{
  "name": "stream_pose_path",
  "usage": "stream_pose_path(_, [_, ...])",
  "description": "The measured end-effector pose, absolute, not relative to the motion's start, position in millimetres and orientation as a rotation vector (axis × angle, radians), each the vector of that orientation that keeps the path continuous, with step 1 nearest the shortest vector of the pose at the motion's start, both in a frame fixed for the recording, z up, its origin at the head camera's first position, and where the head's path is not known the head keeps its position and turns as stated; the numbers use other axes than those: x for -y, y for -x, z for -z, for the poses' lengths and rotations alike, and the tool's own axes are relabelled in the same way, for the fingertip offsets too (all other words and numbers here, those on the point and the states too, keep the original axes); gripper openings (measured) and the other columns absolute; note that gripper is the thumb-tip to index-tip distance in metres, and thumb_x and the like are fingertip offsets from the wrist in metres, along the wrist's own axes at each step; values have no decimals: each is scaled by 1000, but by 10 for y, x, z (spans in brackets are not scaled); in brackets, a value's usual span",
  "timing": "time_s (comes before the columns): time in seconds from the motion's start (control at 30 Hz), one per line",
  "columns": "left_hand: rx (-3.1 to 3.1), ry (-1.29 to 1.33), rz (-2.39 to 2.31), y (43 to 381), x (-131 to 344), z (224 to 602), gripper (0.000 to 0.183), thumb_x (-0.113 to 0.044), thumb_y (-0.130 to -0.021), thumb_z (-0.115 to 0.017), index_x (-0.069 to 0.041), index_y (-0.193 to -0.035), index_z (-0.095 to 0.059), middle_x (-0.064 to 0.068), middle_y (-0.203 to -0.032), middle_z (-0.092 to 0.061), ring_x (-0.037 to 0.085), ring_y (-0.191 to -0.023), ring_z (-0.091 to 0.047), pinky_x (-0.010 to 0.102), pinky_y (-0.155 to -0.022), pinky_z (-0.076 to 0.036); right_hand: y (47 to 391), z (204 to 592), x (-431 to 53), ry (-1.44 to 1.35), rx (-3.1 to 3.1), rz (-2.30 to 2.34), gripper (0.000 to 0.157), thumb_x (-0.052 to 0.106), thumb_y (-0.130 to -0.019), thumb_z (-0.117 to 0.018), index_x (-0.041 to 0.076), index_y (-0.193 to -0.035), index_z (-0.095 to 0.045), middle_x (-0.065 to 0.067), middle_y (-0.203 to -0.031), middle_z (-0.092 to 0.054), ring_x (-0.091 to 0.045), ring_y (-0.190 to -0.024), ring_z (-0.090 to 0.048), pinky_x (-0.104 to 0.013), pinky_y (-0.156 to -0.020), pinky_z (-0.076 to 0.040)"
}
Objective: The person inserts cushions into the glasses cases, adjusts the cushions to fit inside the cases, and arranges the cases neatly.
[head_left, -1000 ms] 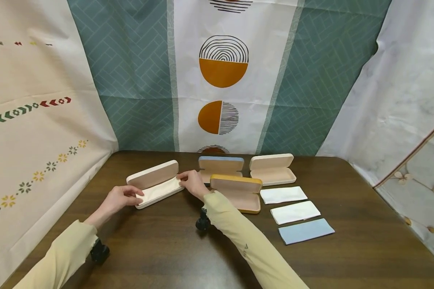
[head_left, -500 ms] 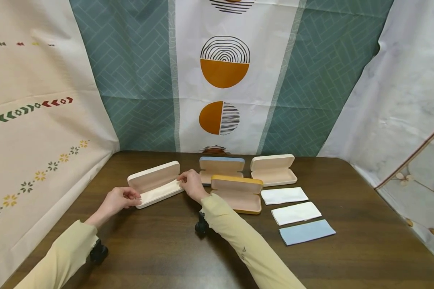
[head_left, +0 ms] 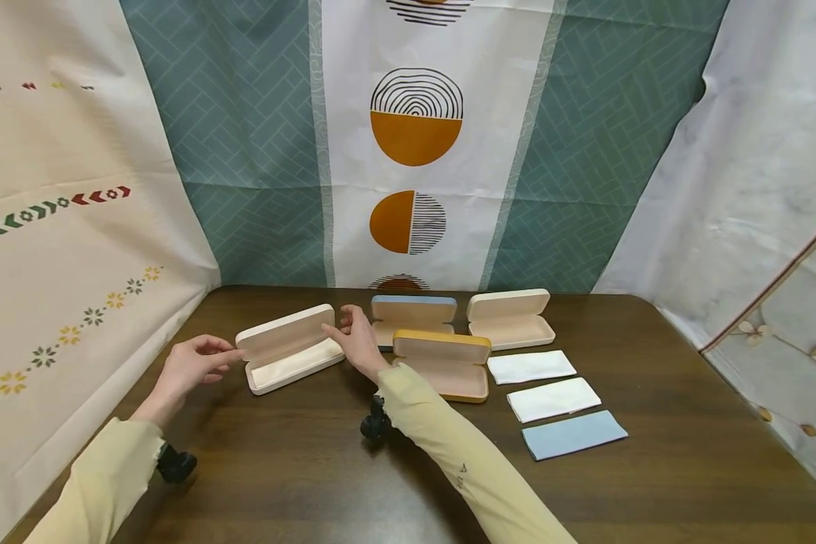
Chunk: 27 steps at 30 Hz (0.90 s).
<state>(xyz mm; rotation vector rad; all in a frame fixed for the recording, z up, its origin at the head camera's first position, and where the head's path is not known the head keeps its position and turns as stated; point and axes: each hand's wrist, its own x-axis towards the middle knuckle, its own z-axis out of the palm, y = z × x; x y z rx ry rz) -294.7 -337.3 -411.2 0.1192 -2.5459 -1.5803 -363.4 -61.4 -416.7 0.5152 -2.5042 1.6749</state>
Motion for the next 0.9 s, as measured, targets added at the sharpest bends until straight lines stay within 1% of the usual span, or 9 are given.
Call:
stream_pose_path(0.07, [2461, -134, 1646, 3059, 3422, 4243, 50, -43, -71, -75, -6, -99, -56, 8, -98, -57, 17, -76, -62, 31, -61, -51, 3634, 4158, 619, -508, 2516, -1714, 59, 39, -87, -58, 9, -134, -37, -10, -116, -47, -22, -101, -51, -31, -78, -43])
stream_pose_path(0.17, [2380, -137, 1727, 3125, 3377, 4304, 55, -44, -73, -73, -6, -107, -51, 10, -104, -53, 15, -78, -61, 30, -62, -51, 3622, 4137, 631, -524, 2535, -1767, 63, 43, -88, -55, 13, -138, -31, -11, -126, -42, -27, -109, -46, -36, -84, -40])
stream_pose_path(0.27, [2364, -224, 1757, 3054, 3212, 4183, 61, -44, -75, -71, -2, -113, -48, 11, -108, -49, 15, -81, -58, 31, -65, -51, 3609, 4116, 647, -548, 2551, -1814, 66, 45, -88, -54, 16, -141, -28, -14, -132, -38, -28, -115, -42, -38, -88, -38])
stream_pose_path(0.37, [2392, -296, 1744, 2941, 3036, 4005, 68, -47, -77, -67, 1, -120, -44, 14, -112, -44, 20, -86, -53, 32, -68, -50, 3597, 4107, 660, -545, 2572, -1832, 67, 47, -88, -53, 17, -142, -27, -13, -133, -37, -27, -118, -40, -38, -89, -37])
stream_pose_path(0.47, [2398, -331, 1740, 2887, 2920, 3903, 71, -47, -80, -64, 4, -124, -41, 16, -115, -41, 24, -89, -50, 34, -71, -50, 3595, 4108, 664, -534, 2587, -1831, 67, 48, -88, -52, 19, -142, -27, -11, -131, -40, -25, -117, -40, -37, -88, -38])
stream_pose_path(0.6, [2369, -360, 1741, 2910, 2856, 3904, 68, -46, -80, -64, 4, -122, -44, 13, -110, -44, 22, -87, -50, 34, -71, -50, 3595, 4098, 669, -550, 2581, -1834, 65, 49, -88, -51, 19, -142, -28, -9, -127, -43, -24, -114, -42, -36, -85, -39])
stream_pose_path(0.77, [2336, -401, 1691, 2940, 2810, 3935, 58, -44, -79, -66, 1, -112, -51, 7, -96, -47, 15, -81, -53, 30, -67, -50, 3586, 4096, 676, -550, 2582, -1832, 62, 48, -89, -49, 17, -140, -30, -8, -127, -42, -23, -114, -42, -36, -86, -39])
stream_pose_path(0.9, [2296, -406, 1714, 2962, 2788, 3930, 51, -41, -80, -67, 0, -107, -53, 4, -93, -48, 13, -80, -53, 28, -66, -50, 3586, 4095, 685, -520, 2544, -1834, 59, 46, -90, -49, 13, -137, -34, -9, -125, -44, -24, -115, -41, -37, -87, -38])
